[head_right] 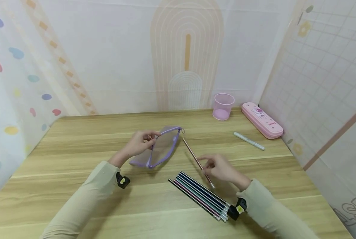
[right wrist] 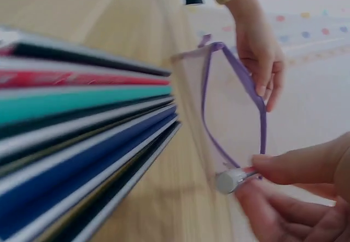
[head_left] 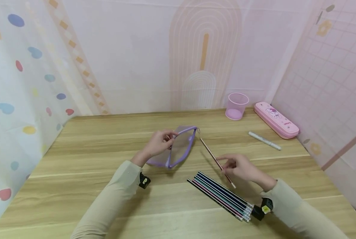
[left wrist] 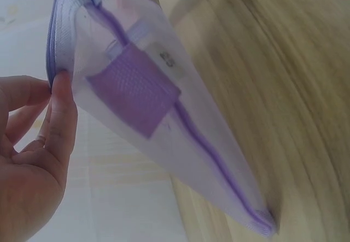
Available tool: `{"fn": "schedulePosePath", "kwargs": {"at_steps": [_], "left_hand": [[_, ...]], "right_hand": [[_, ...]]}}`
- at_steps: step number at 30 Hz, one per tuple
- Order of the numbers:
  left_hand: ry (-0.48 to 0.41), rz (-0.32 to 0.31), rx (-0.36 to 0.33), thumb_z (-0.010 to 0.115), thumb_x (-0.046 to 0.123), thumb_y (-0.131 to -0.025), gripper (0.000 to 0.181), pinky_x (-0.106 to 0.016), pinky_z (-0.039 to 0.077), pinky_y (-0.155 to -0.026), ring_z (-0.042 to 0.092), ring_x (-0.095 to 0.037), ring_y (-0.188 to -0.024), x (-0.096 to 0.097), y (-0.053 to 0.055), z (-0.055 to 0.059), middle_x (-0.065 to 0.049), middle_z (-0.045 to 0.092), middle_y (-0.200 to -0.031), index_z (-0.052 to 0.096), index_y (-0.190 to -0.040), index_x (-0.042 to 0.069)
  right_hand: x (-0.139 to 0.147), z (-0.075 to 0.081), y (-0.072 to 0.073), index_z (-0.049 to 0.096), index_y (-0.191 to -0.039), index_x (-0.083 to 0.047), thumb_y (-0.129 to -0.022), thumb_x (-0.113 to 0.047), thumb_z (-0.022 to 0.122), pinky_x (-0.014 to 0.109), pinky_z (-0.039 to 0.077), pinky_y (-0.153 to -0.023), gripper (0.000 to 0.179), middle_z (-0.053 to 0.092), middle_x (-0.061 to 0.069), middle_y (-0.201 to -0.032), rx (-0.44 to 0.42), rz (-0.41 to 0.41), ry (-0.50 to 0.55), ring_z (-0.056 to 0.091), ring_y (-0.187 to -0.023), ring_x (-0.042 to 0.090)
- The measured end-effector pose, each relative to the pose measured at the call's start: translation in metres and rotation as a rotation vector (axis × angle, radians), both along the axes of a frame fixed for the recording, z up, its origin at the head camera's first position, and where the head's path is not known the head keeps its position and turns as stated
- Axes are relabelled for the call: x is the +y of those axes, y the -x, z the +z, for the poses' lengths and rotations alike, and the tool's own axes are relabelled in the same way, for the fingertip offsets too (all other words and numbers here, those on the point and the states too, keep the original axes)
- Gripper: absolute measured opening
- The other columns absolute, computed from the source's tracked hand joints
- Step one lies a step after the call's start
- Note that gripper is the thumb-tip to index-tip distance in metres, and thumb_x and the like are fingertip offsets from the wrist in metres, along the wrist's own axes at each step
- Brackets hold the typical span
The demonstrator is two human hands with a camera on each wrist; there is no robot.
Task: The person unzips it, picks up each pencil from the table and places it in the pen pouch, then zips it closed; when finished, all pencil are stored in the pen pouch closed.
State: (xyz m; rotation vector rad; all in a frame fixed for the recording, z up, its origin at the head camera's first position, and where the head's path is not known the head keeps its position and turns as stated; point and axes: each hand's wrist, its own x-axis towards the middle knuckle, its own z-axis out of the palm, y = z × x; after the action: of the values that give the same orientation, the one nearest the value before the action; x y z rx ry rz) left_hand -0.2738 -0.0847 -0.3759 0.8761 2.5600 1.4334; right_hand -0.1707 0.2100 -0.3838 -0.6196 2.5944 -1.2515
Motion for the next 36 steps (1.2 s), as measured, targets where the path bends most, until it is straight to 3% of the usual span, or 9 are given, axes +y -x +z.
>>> {"fn": "schedulePosePath", "kwargs": {"at_steps": [7,13,18,23,28,31,32,36], "left_hand": [[-0.051,0.004,-0.004,0.052,-0.006,-0.082,0.023,-0.024,0.055,-0.054,0.055,-0.012,-0.059,-0.001,0.001,-0.003,-0.022,0.057,-0.079,0.06,-0.103,-0.007],[-0.073,0.038,-0.002,0.052,-0.005,-0.082,0.026,-0.032,0.056,-0.055,0.055,-0.011,-0.058,-0.002,0.001,-0.004,-0.022,0.056,-0.079,0.058,-0.108,-0.006],[-0.088,0.096,0.002,0.051,-0.004,-0.083,0.029,-0.035,0.055,-0.054,0.056,-0.013,-0.058,-0.003,0.0,-0.004,-0.018,0.055,-0.078,0.056,-0.111,-0.006],[-0.091,0.112,-0.004,0.05,-0.006,-0.083,0.029,-0.037,0.056,-0.055,0.057,-0.017,-0.06,-0.002,-0.002,-0.001,-0.021,0.055,-0.082,0.055,-0.112,-0.01],[-0.106,0.108,-0.032,0.049,-0.008,-0.083,0.029,-0.039,0.057,-0.062,0.058,-0.026,-0.066,0.006,-0.019,0.017,-0.027,0.053,-0.089,0.052,-0.111,-0.016],[-0.1,0.096,-0.036,0.049,-0.008,-0.083,0.029,-0.036,0.057,-0.062,0.058,-0.028,-0.067,0.011,-0.026,0.023,-0.028,0.053,-0.089,0.052,-0.111,-0.016],[-0.098,0.091,-0.039,0.049,-0.008,-0.083,0.029,-0.036,0.057,-0.062,0.058,-0.028,-0.066,0.012,-0.027,0.023,-0.028,0.053,-0.089,0.052,-0.111,-0.016],[-0.096,0.051,-0.041,0.052,-0.005,-0.083,0.028,-0.032,0.057,-0.059,0.059,-0.026,-0.065,0.015,-0.017,0.006,-0.026,0.057,-0.087,0.054,-0.111,-0.012]], "right_hand": [[-0.02,0.0,0.016,0.049,-0.124,0.0,-0.08,-0.003,0.061,0.03,0.056,-0.064,0.046,0.063,0.026,-0.092,-0.06,-0.171,0.249,0.063,-0.068,0.007],[-0.033,-0.005,0.021,0.046,-0.126,0.001,-0.079,0.004,0.059,0.027,0.057,-0.063,0.049,0.059,0.033,-0.096,-0.07,-0.191,0.398,0.064,-0.07,0.008],[-0.04,-0.007,0.022,0.046,-0.127,0.001,-0.079,0.004,0.059,0.028,0.057,-0.063,0.049,0.059,0.034,-0.097,-0.094,-0.197,0.414,0.063,-0.067,0.005],[-0.052,-0.006,0.024,0.041,-0.131,-0.003,-0.08,0.003,0.059,0.031,0.057,-0.065,0.054,0.058,0.034,-0.1,-0.187,-0.202,0.432,0.063,-0.068,0.008],[-0.068,-0.004,0.031,0.038,-0.133,-0.003,-0.081,0.0,0.059,0.039,0.055,-0.073,0.056,0.058,0.032,-0.102,-0.297,-0.179,0.459,0.064,-0.069,0.011],[-0.076,-0.004,0.037,0.037,-0.133,-0.002,-0.082,0.0,0.058,0.035,0.056,-0.073,0.056,0.058,0.031,-0.104,-0.376,-0.173,0.465,0.064,-0.07,0.011],[-0.078,-0.005,0.04,0.036,-0.133,-0.002,-0.082,0.001,0.057,0.033,0.056,-0.072,0.056,0.058,0.032,-0.104,-0.401,-0.18,0.47,0.064,-0.069,0.011],[-0.086,-0.007,0.051,0.035,-0.133,0.001,-0.081,0.004,0.057,0.025,0.056,-0.066,0.056,0.061,0.029,-0.098,-0.454,-0.235,0.484,0.063,-0.065,0.012]]}}
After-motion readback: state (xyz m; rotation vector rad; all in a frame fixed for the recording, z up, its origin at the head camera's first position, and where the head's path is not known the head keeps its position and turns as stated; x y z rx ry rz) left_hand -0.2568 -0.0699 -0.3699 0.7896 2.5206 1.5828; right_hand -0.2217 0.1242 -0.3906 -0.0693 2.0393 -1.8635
